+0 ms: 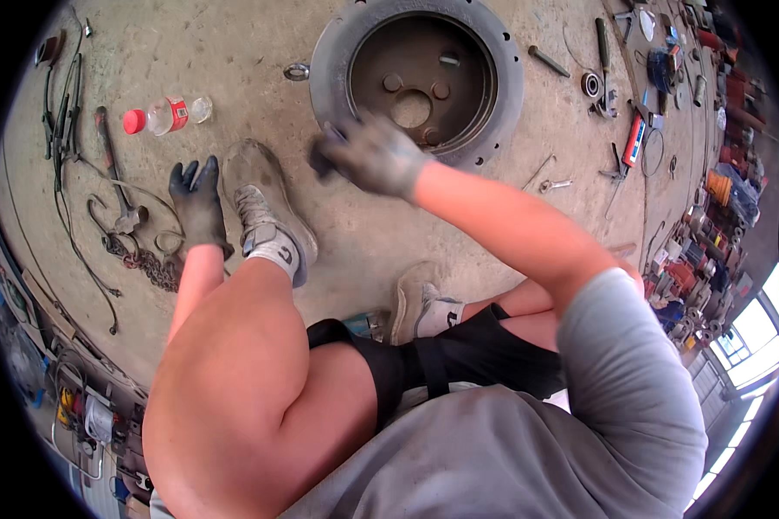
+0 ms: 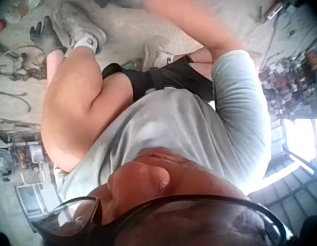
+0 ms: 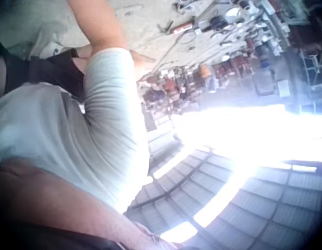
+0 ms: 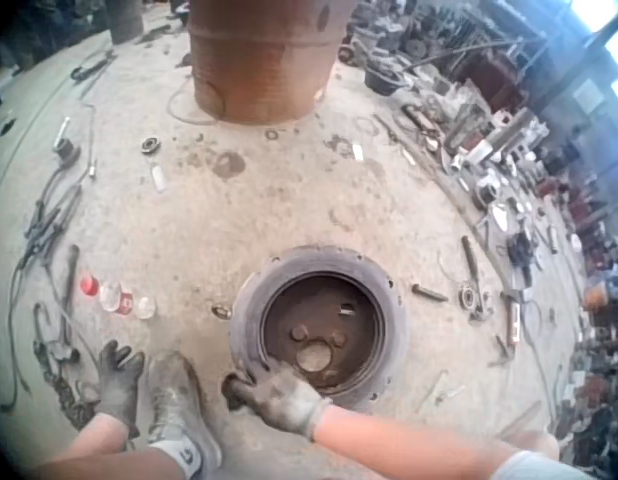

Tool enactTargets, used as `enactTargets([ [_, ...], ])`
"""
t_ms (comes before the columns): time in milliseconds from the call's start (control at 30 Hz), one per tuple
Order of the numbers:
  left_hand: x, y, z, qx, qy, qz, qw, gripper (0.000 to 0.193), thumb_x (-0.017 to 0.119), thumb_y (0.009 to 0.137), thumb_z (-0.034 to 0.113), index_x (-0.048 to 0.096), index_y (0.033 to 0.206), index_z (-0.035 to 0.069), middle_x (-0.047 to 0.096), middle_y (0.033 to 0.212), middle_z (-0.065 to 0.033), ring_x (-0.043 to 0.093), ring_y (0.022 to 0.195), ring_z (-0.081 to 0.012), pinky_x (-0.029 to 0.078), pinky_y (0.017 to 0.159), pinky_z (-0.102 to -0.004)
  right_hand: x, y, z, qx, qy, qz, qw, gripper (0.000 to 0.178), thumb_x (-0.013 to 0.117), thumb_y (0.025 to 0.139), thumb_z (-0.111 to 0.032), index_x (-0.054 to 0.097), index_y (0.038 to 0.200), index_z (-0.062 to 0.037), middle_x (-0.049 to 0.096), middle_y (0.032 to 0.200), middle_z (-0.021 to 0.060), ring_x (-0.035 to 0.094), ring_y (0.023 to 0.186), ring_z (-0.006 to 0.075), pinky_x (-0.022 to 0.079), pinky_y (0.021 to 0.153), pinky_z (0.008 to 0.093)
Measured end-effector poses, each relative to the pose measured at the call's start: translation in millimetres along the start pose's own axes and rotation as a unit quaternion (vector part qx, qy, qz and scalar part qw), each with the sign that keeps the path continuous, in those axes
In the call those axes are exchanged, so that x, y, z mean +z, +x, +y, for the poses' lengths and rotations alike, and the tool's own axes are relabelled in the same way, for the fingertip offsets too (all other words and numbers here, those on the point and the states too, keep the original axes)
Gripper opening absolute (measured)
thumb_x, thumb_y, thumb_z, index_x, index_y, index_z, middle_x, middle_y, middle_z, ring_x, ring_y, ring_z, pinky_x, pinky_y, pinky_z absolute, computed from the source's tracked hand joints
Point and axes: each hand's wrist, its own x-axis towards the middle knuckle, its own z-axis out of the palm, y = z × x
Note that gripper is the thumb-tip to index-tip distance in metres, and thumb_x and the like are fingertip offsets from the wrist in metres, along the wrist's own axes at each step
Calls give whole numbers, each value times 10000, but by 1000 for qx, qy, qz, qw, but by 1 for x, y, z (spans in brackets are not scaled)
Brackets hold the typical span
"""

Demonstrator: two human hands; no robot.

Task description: The person cleans a large blue motor and a circular metal part using a liquid from a plastic bottle and a cloth. They then use an angle grinder to smooth the surface of the metal part.

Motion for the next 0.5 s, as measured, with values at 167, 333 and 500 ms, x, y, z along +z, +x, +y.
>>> enactTargets([
  [167, -2, -25, 18, 10, 1, -159, 987, 464, 717, 1053, 151, 557, 1460, -5, 704, 1246, -111, 703, 1031, -168, 593, 857, -315, -41, -67, 27, -107, -5, -218, 970, 289, 735, 886, -275, 694, 1165, -211, 643, 1195, 117, 650, 1139, 369, 574, 870, 504],
  [333, 94, -3, 73, 55, 136, -273, 951, 457, 664, 1080, 239, 571, 1493, 69, 719, 1258, -137, 716, 1073, -190, 582, 881, -316, -20, 21, 12, 10, -29, -69, 997, 303, 721, 909, -245, 691, 1186, -127, 670, 1228, 162, 689, 1069, 359, 558, 905, 485],
  [500, 145, 59, 88, 351, 373, -293, 808, 469, 590, 1040, 100, 578, 1509, 128, 676, 1402, -185, 676, 1265, -333, 537, 1072, -408, 0, 80, -9, 180, -32, 41, 982, 319, 748, 876, -252, 715, 1181, -166, 666, 1234, 167, 665, 1095, 370, 570, 908, 480],
])
